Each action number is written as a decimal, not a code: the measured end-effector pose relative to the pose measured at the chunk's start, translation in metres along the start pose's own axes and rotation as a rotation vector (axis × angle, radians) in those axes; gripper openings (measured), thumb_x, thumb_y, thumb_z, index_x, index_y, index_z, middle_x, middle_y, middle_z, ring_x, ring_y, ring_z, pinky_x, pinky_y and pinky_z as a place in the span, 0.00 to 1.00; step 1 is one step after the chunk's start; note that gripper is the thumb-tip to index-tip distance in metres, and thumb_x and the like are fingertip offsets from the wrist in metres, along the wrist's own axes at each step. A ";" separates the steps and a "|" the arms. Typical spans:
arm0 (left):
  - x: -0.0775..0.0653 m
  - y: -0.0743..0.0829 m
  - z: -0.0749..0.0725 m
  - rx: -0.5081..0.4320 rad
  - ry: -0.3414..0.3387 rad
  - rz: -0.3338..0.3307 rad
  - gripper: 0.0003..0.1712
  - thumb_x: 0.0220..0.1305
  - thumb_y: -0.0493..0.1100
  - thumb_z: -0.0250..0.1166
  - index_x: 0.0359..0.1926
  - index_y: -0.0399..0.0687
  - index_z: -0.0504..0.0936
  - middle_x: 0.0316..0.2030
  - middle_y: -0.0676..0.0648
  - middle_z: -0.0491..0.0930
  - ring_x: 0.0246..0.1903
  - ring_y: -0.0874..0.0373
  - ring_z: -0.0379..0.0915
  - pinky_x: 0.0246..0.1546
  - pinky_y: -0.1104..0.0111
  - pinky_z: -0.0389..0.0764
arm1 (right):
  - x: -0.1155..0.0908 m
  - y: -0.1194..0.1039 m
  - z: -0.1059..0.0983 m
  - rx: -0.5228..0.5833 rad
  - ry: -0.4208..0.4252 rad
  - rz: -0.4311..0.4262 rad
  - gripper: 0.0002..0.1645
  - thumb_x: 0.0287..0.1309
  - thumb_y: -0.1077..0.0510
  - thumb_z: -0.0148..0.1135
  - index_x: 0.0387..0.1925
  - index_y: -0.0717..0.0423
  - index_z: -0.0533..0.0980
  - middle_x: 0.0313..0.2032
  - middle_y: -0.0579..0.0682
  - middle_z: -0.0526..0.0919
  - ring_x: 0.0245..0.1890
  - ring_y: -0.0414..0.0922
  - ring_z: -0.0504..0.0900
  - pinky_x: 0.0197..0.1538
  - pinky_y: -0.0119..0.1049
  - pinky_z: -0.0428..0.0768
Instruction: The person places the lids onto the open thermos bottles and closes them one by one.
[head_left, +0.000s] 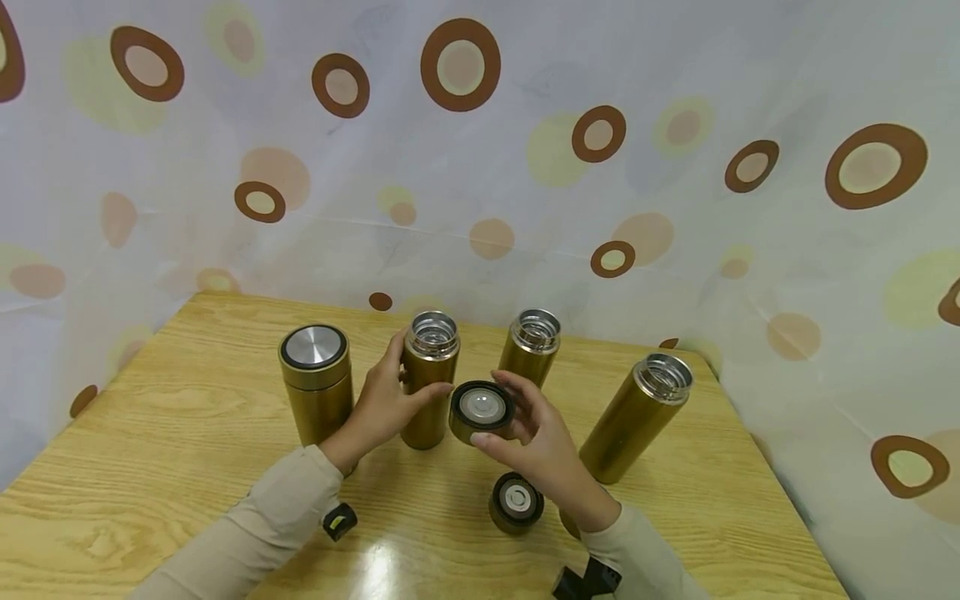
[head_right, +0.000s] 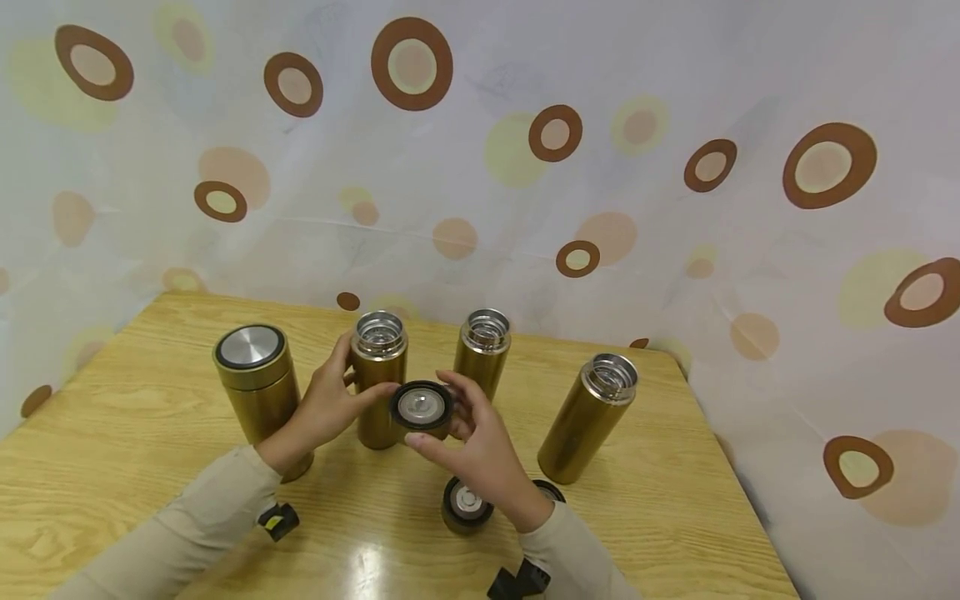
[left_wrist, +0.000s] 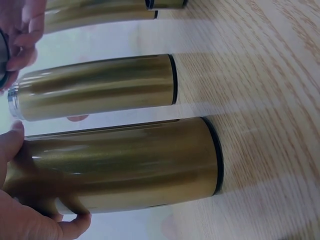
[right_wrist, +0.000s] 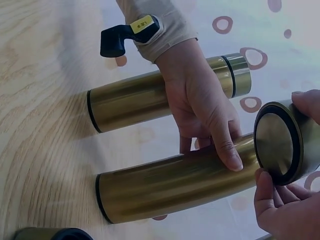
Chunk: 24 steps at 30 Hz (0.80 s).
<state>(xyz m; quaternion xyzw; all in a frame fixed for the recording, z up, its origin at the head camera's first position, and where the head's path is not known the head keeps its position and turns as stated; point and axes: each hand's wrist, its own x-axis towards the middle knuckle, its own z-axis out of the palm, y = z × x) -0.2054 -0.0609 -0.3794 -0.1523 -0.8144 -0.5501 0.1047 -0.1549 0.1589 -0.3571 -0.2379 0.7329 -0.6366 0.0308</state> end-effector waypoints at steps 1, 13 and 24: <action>0.000 0.000 0.000 -0.001 0.002 -0.001 0.53 0.54 0.44 0.73 0.73 0.41 0.50 0.64 0.36 0.66 0.63 0.42 0.64 0.58 0.48 0.71 | 0.001 -0.001 0.000 0.031 0.015 0.020 0.42 0.53 0.65 0.68 0.67 0.61 0.59 0.60 0.61 0.69 0.54 0.40 0.75 0.53 0.27 0.76; 0.001 0.000 0.001 -0.025 -0.004 0.000 0.53 0.54 0.43 0.74 0.73 0.41 0.50 0.65 0.37 0.65 0.63 0.42 0.64 0.58 0.49 0.72 | 0.005 -0.004 -0.004 0.149 0.072 -0.019 0.31 0.59 0.63 0.61 0.62 0.61 0.61 0.54 0.52 0.72 0.53 0.41 0.73 0.50 0.28 0.76; 0.000 0.001 0.000 -0.023 -0.002 -0.002 0.54 0.54 0.44 0.74 0.73 0.42 0.49 0.65 0.37 0.65 0.63 0.42 0.64 0.58 0.48 0.72 | 0.014 -0.014 0.004 0.351 0.064 -0.072 0.33 0.62 0.65 0.55 0.67 0.66 0.58 0.59 0.54 0.67 0.55 0.41 0.74 0.56 0.30 0.75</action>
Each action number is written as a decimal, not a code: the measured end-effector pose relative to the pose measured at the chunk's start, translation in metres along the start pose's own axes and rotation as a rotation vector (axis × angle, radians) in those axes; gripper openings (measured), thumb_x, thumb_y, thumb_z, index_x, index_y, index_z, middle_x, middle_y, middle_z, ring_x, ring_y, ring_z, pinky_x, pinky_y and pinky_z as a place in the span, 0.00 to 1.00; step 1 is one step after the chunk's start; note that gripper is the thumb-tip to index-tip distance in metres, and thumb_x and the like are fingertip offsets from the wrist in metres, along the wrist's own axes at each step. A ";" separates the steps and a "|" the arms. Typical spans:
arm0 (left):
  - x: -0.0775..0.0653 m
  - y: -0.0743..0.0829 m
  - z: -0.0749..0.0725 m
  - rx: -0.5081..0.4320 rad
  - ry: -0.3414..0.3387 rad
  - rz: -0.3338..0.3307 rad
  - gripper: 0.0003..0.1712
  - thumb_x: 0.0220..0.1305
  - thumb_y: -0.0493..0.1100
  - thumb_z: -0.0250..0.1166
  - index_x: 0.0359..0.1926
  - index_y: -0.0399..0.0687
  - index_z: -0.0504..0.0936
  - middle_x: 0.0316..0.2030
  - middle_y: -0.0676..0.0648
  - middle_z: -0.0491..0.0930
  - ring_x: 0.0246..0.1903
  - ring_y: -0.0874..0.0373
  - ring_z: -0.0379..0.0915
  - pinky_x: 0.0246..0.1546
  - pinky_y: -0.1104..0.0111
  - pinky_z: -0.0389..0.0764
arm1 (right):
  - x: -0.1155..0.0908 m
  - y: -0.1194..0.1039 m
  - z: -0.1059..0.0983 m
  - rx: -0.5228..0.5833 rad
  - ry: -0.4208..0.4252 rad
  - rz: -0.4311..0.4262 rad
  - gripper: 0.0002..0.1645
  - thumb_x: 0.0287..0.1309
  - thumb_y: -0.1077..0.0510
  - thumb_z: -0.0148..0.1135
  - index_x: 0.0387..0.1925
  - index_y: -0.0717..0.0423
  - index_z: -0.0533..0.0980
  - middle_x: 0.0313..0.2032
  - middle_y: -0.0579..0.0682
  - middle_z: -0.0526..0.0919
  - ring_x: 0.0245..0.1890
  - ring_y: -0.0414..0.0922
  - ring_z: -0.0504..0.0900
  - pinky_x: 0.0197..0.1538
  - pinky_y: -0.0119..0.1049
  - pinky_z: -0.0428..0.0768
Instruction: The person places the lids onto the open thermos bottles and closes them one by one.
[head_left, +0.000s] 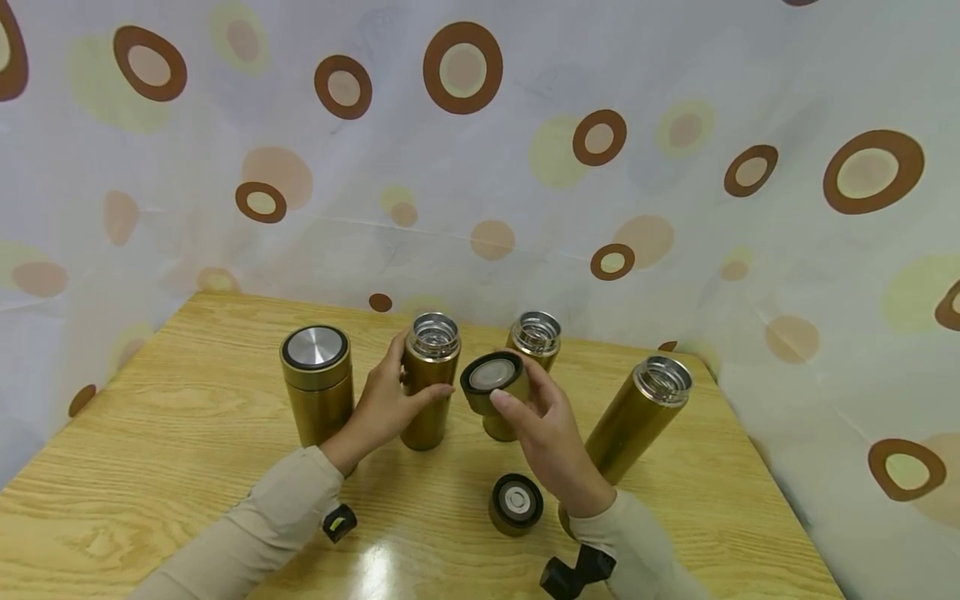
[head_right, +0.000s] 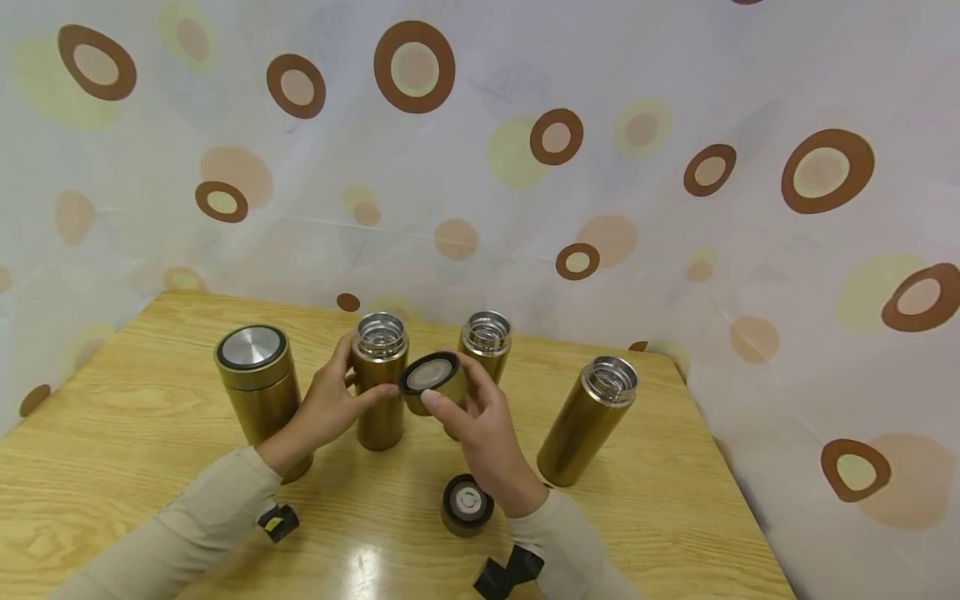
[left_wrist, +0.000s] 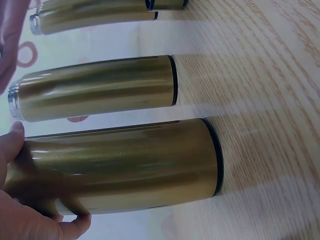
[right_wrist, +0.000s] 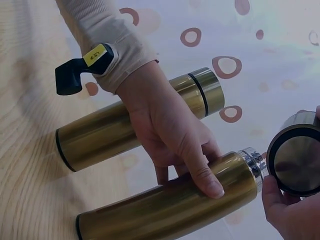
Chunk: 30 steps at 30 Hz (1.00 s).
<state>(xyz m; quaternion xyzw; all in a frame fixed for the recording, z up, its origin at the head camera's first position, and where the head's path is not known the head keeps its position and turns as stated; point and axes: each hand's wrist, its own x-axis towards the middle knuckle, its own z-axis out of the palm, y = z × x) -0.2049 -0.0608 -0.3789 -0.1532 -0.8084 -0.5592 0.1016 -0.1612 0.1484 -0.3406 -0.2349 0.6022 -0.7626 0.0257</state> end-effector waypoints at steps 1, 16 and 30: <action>0.000 0.000 0.000 0.000 0.000 0.000 0.54 0.54 0.44 0.74 0.73 0.42 0.49 0.65 0.37 0.65 0.63 0.42 0.64 0.58 0.48 0.72 | 0.001 -0.001 0.001 -0.003 0.008 0.005 0.33 0.62 0.65 0.55 0.67 0.66 0.58 0.60 0.55 0.67 0.56 0.41 0.73 0.57 0.30 0.74; -0.003 -0.001 0.000 0.003 0.002 -0.005 0.54 0.54 0.44 0.74 0.73 0.43 0.49 0.65 0.38 0.65 0.63 0.42 0.64 0.58 0.48 0.72 | 0.014 -0.009 0.001 -0.069 0.114 0.017 0.28 0.63 0.66 0.51 0.64 0.61 0.60 0.54 0.51 0.70 0.50 0.39 0.75 0.51 0.28 0.76; 0.000 -0.002 0.001 0.005 0.014 0.012 0.54 0.53 0.43 0.75 0.73 0.41 0.50 0.64 0.37 0.66 0.63 0.42 0.65 0.57 0.48 0.73 | 0.027 -0.022 0.001 -0.111 0.106 0.024 0.32 0.65 0.68 0.51 0.70 0.56 0.59 0.56 0.53 0.70 0.45 0.40 0.81 0.51 0.35 0.80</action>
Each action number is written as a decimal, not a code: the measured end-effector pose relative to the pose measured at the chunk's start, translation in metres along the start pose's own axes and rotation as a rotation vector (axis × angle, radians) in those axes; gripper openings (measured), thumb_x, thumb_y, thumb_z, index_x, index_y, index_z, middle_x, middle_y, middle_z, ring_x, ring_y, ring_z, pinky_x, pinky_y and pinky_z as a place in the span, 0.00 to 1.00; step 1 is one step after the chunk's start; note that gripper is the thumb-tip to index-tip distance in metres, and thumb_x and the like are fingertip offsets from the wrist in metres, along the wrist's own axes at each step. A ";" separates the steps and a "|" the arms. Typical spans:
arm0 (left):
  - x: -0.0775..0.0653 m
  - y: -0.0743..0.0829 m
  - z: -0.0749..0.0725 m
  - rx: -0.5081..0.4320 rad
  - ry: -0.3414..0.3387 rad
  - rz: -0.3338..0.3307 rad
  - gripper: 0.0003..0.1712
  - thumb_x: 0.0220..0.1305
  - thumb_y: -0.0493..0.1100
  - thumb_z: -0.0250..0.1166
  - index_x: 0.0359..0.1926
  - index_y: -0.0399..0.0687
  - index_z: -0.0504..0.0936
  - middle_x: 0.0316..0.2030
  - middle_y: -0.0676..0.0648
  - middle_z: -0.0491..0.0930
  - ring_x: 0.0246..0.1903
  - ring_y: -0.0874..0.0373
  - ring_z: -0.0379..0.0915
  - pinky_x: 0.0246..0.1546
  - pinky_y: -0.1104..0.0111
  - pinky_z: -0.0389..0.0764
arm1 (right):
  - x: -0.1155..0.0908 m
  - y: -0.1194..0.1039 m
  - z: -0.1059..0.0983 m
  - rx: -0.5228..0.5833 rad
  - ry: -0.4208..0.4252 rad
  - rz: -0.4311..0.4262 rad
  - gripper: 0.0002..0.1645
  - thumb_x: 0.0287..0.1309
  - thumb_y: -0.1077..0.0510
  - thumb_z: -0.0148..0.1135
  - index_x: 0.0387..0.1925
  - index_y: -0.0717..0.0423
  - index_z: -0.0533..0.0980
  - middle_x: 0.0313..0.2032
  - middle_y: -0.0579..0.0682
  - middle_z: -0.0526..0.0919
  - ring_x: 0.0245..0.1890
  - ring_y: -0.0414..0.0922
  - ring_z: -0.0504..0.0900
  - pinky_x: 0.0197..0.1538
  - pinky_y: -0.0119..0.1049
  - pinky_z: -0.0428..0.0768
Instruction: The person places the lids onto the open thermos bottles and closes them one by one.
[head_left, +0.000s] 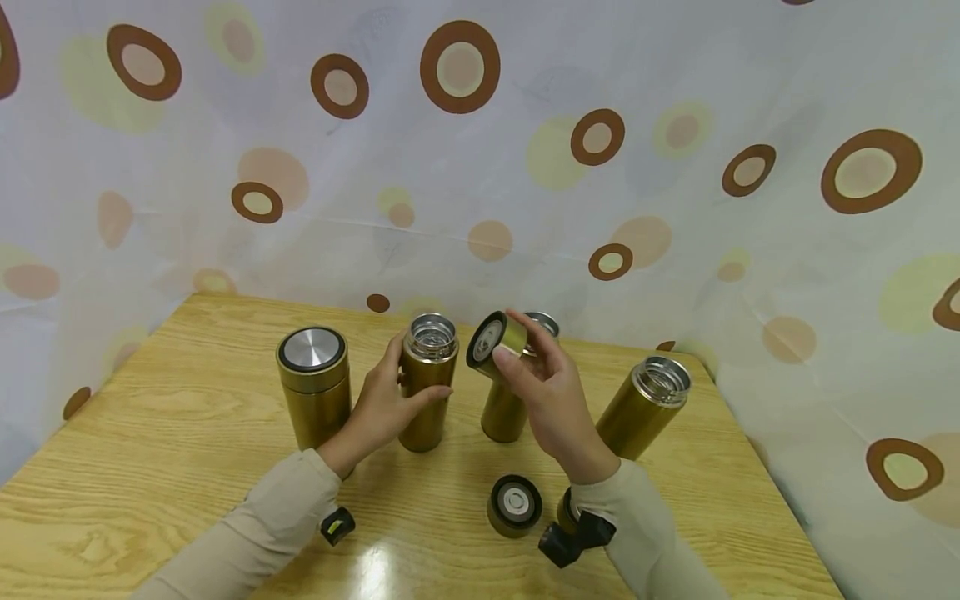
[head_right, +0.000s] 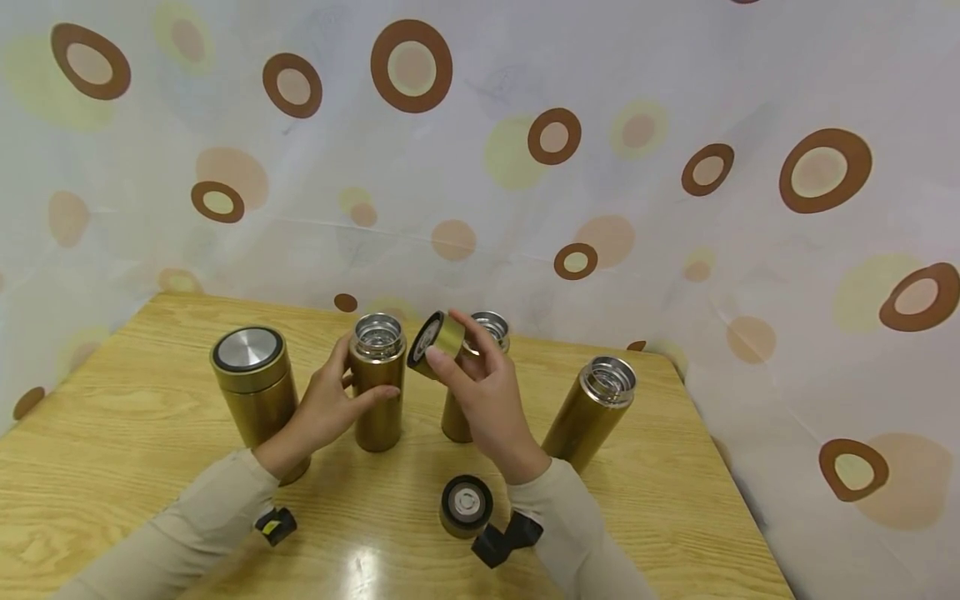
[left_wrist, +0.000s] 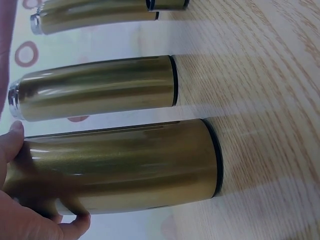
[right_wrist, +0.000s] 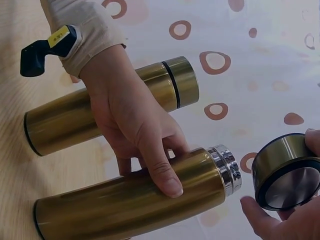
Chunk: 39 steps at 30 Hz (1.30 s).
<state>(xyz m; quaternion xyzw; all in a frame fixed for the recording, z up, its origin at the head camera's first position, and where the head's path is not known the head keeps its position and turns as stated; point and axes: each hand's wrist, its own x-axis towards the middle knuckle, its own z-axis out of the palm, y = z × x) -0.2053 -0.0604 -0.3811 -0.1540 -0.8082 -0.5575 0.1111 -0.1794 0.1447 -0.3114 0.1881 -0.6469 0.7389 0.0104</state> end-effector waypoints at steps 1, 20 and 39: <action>0.000 0.000 0.000 0.001 0.001 0.002 0.54 0.53 0.43 0.75 0.73 0.41 0.50 0.64 0.37 0.66 0.63 0.42 0.65 0.57 0.48 0.73 | 0.001 0.000 0.000 0.000 -0.010 0.001 0.32 0.65 0.68 0.51 0.70 0.56 0.59 0.56 0.54 0.69 0.45 0.40 0.81 0.51 0.36 0.80; 0.001 -0.001 -0.001 -0.015 -0.024 -0.016 0.55 0.54 0.46 0.74 0.74 0.43 0.48 0.66 0.38 0.64 0.64 0.42 0.63 0.59 0.47 0.70 | 0.031 -0.020 0.003 -0.349 -0.216 -0.073 0.34 0.68 0.59 0.56 0.71 0.40 0.59 0.69 0.43 0.59 0.65 0.48 0.67 0.59 0.45 0.74; 0.001 -0.002 0.000 -0.007 -0.014 0.017 0.53 0.55 0.45 0.73 0.73 0.44 0.50 0.65 0.38 0.66 0.63 0.42 0.64 0.57 0.47 0.72 | 0.059 -0.018 0.015 -0.811 -0.371 -0.379 0.34 0.63 0.65 0.60 0.69 0.58 0.62 0.67 0.55 0.64 0.66 0.48 0.65 0.65 0.45 0.68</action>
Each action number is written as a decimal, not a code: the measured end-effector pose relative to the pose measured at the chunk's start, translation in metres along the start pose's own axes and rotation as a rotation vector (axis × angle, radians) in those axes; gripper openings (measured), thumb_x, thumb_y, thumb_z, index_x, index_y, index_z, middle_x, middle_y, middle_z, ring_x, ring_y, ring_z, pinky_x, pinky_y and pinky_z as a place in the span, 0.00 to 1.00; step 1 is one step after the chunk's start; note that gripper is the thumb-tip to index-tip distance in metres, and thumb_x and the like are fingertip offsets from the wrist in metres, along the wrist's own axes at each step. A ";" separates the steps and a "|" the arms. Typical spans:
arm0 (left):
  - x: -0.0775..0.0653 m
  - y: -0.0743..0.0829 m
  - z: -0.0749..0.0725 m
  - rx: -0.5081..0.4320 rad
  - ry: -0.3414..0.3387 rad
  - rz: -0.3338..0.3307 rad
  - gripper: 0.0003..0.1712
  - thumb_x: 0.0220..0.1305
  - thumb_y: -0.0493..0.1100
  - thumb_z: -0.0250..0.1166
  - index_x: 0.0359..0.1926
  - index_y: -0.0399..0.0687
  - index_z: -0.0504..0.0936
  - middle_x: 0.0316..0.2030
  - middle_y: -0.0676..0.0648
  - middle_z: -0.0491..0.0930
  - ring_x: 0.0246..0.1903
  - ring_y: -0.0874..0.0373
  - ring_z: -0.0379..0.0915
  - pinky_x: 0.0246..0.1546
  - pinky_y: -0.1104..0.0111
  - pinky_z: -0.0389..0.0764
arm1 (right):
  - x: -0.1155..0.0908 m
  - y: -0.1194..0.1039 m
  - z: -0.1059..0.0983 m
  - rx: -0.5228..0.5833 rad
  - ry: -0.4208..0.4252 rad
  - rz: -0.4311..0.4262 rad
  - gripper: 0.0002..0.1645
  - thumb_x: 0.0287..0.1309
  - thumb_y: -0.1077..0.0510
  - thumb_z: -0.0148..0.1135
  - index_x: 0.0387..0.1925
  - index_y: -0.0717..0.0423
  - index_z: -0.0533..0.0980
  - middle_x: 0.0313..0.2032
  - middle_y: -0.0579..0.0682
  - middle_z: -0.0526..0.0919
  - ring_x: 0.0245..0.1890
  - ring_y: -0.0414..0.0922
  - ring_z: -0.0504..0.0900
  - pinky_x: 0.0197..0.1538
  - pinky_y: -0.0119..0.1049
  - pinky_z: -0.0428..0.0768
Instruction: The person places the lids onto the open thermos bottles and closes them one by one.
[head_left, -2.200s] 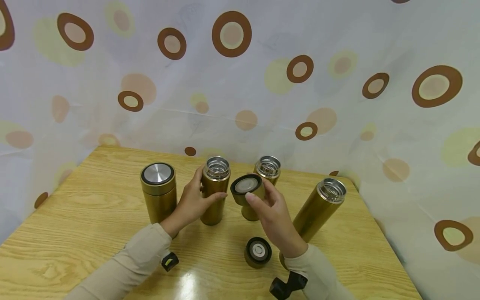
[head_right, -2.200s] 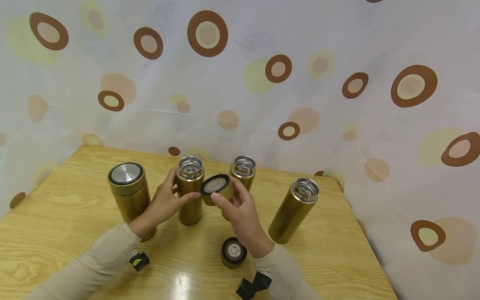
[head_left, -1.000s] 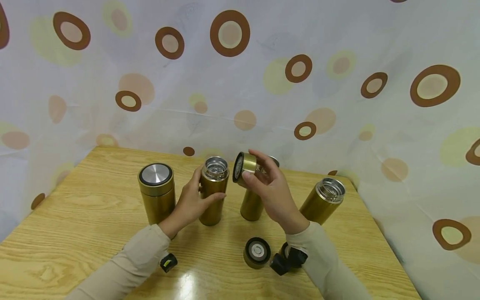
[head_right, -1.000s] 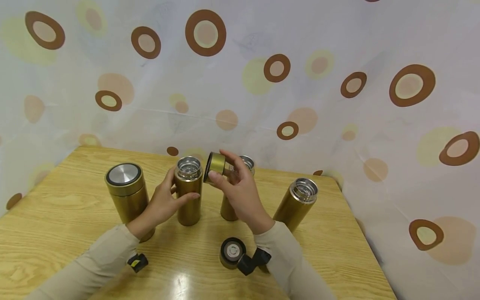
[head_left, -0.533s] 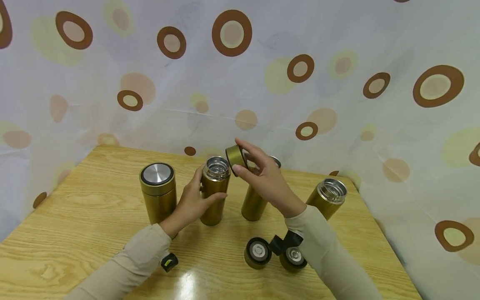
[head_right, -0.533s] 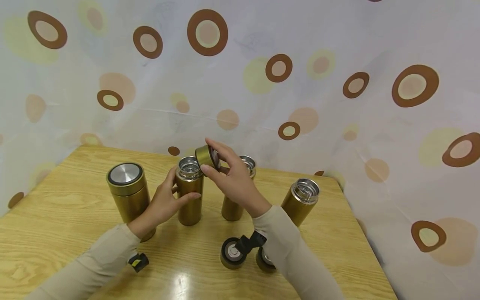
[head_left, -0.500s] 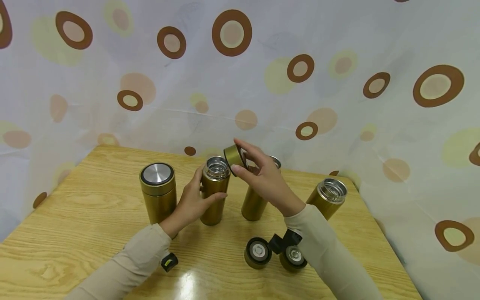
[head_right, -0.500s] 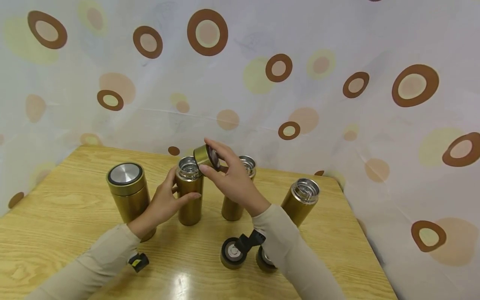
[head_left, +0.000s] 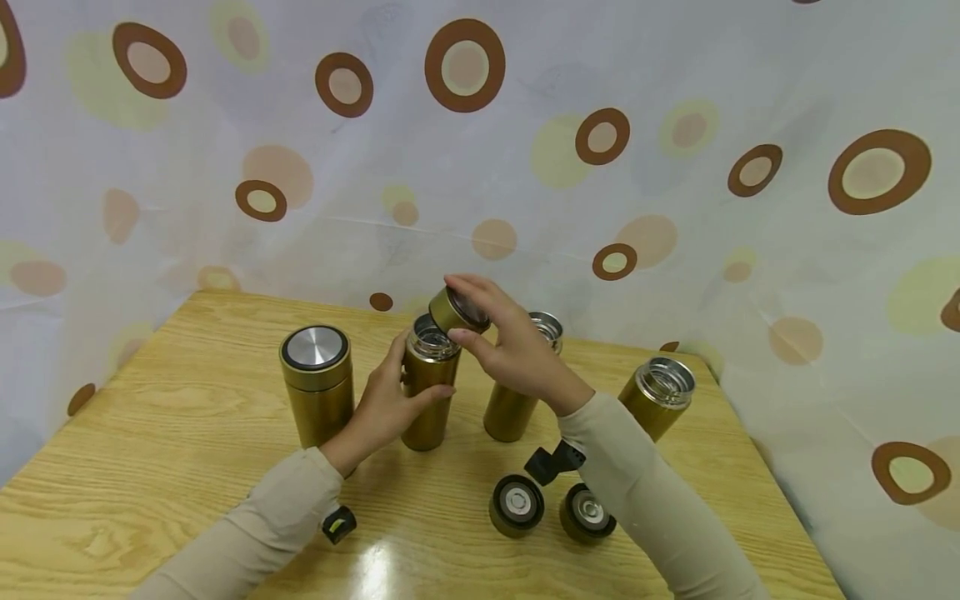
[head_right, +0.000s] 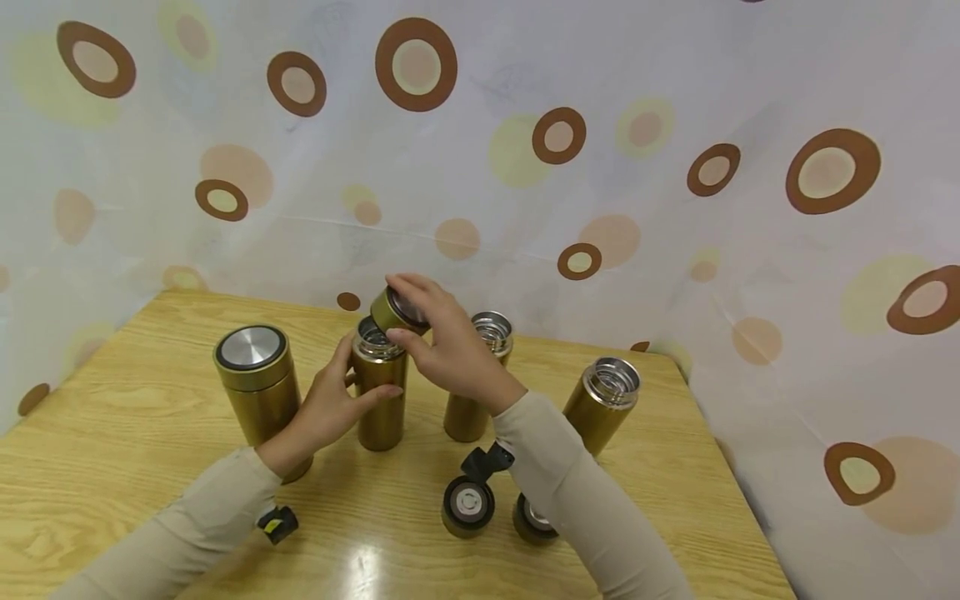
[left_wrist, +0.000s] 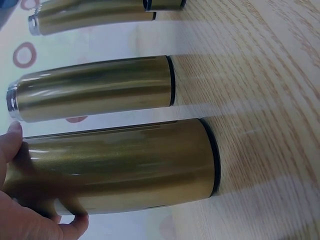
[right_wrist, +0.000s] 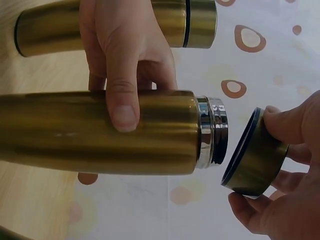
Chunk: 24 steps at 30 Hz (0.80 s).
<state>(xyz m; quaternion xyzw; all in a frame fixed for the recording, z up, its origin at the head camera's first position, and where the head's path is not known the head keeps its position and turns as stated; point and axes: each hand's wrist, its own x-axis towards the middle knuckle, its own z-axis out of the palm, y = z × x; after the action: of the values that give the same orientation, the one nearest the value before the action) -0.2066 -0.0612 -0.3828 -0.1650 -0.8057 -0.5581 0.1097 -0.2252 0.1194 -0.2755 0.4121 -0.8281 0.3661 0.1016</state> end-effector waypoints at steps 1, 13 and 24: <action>0.000 0.000 0.000 0.001 0.002 0.001 0.53 0.55 0.45 0.73 0.73 0.44 0.50 0.65 0.38 0.66 0.63 0.43 0.65 0.57 0.47 0.72 | 0.001 0.000 0.000 -0.016 -0.007 -0.010 0.34 0.63 0.64 0.60 0.69 0.58 0.62 0.67 0.55 0.64 0.66 0.49 0.65 0.65 0.45 0.68; -0.001 0.001 -0.001 0.005 -0.013 0.012 0.51 0.57 0.45 0.72 0.73 0.44 0.49 0.64 0.38 0.65 0.62 0.42 0.65 0.56 0.47 0.72 | 0.009 0.005 0.006 -0.268 -0.146 -0.186 0.34 0.65 0.63 0.57 0.70 0.63 0.59 0.67 0.61 0.61 0.67 0.56 0.59 0.66 0.50 0.65; -0.001 -0.002 -0.001 0.020 -0.009 0.040 0.50 0.57 0.44 0.71 0.72 0.46 0.50 0.62 0.39 0.68 0.58 0.44 0.69 0.52 0.50 0.74 | 0.016 0.000 0.007 -0.319 -0.254 -0.172 0.33 0.67 0.61 0.55 0.70 0.61 0.60 0.68 0.60 0.61 0.65 0.56 0.61 0.65 0.48 0.66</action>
<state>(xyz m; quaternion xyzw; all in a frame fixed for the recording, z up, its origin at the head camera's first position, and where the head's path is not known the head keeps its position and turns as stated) -0.2062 -0.0629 -0.3843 -0.1827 -0.8084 -0.5469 0.1189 -0.2346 0.1044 -0.2729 0.5029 -0.8435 0.1655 0.0913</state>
